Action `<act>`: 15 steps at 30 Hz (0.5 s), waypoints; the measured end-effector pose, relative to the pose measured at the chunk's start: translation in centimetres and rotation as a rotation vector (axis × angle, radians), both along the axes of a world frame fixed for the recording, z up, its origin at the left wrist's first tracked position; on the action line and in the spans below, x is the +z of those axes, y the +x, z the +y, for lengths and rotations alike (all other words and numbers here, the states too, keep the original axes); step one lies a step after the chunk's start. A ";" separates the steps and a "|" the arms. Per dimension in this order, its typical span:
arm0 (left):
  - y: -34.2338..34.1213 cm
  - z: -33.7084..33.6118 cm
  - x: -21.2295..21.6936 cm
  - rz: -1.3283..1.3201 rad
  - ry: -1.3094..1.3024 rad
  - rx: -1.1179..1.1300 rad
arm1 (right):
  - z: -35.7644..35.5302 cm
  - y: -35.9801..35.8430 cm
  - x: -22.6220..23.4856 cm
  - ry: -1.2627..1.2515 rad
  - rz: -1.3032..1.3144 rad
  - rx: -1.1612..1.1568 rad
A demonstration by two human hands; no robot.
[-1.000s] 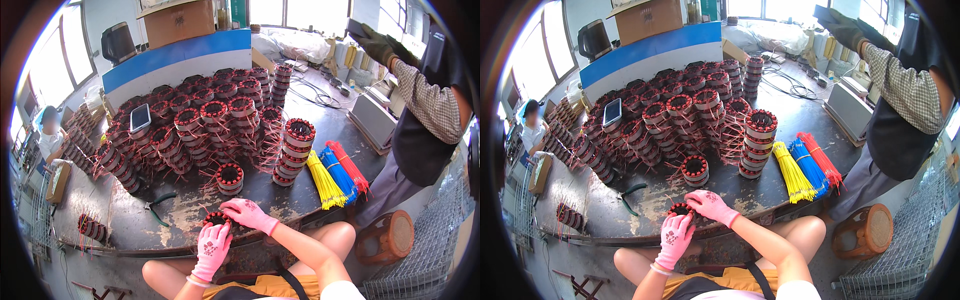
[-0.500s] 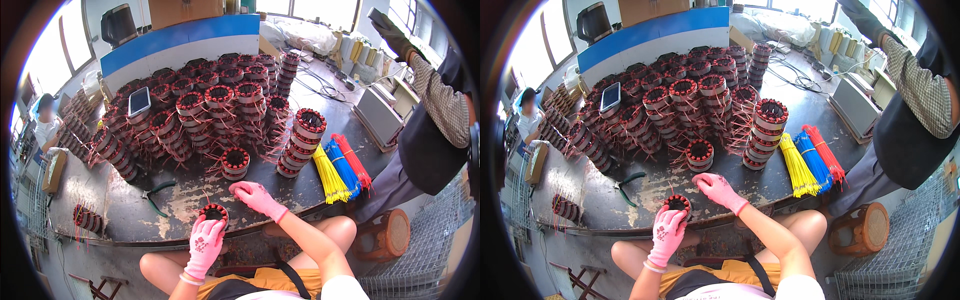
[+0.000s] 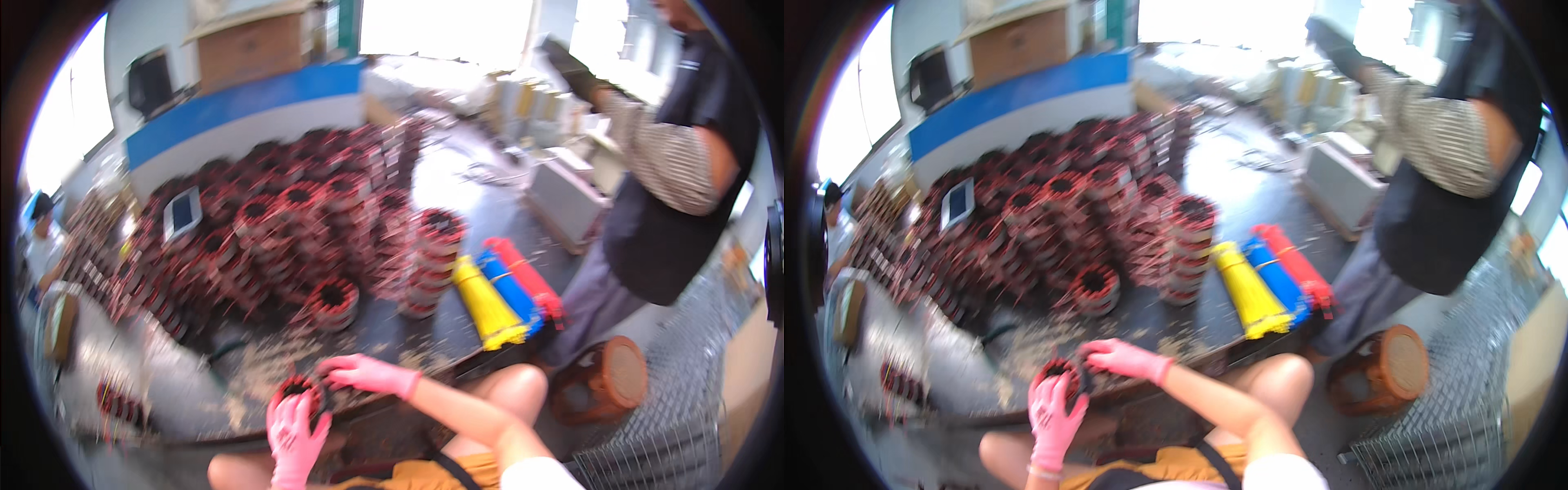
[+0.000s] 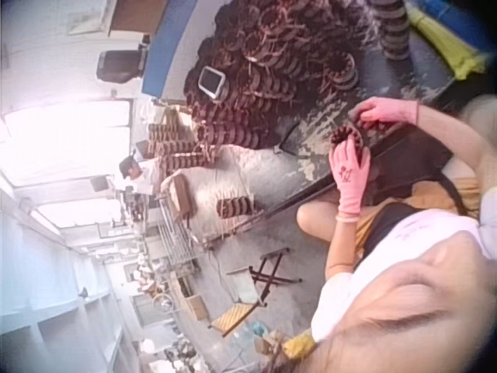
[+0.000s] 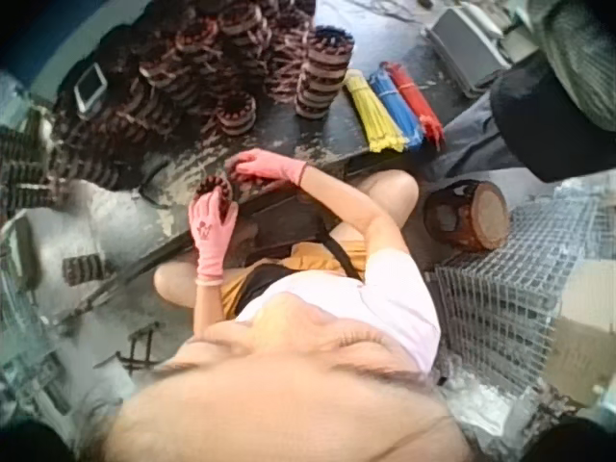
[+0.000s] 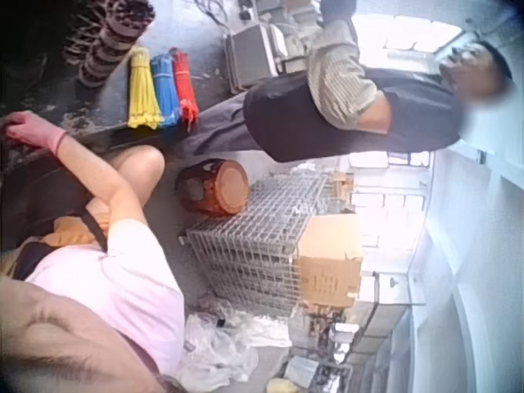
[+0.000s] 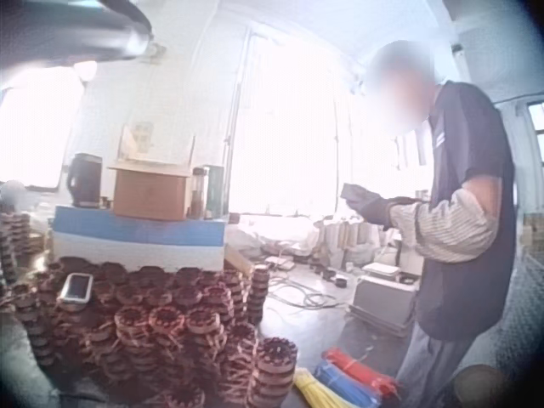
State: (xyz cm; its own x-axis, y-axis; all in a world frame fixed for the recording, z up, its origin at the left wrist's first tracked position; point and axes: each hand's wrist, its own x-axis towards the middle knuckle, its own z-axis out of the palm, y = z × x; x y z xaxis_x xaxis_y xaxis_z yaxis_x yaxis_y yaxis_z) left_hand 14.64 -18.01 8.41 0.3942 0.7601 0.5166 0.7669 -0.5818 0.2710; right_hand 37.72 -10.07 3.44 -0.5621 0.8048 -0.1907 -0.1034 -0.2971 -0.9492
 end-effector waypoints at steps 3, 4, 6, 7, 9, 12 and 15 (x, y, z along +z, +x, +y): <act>-2.7 0.7 -4.0 0.025 0.051 0.059 | 4.8 -2.0 -0.3 0.185 -0.182 -0.131; -1.6 1.3 -4.5 0.027 0.086 0.039 | 4.5 -0.5 -0.3 0.336 -0.214 -0.128; -0.4 0.9 -0.9 0.044 0.194 -0.010 | 3.6 -1.4 -1.0 0.057 0.201 0.065; 0.4 0.8 -1.8 0.021 0.055 -0.031 | 4.0 -0.5 -2.5 0.004 0.232 -0.011; 0.2 2.0 -5.0 0.032 0.003 -0.057 | 5.6 0.0 -5.8 -0.125 0.331 -0.135; -2.7 2.6 -6.4 0.045 -0.033 -0.022 | 6.3 -3.0 -1.4 0.093 0.097 -0.110; 0.0 0.6 -1.1 0.020 0.059 -0.072 | 5.4 -2.1 -3.4 0.119 0.012 -0.142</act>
State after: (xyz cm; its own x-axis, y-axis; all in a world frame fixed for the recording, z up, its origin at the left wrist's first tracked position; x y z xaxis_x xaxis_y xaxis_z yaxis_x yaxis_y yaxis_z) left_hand 14.61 -17.40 7.29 0.4574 0.6982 0.5508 0.7277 -0.6498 0.2195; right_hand 35.64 -4.63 0.00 -0.4429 0.8927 -0.0830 -0.1481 -0.1642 -0.9752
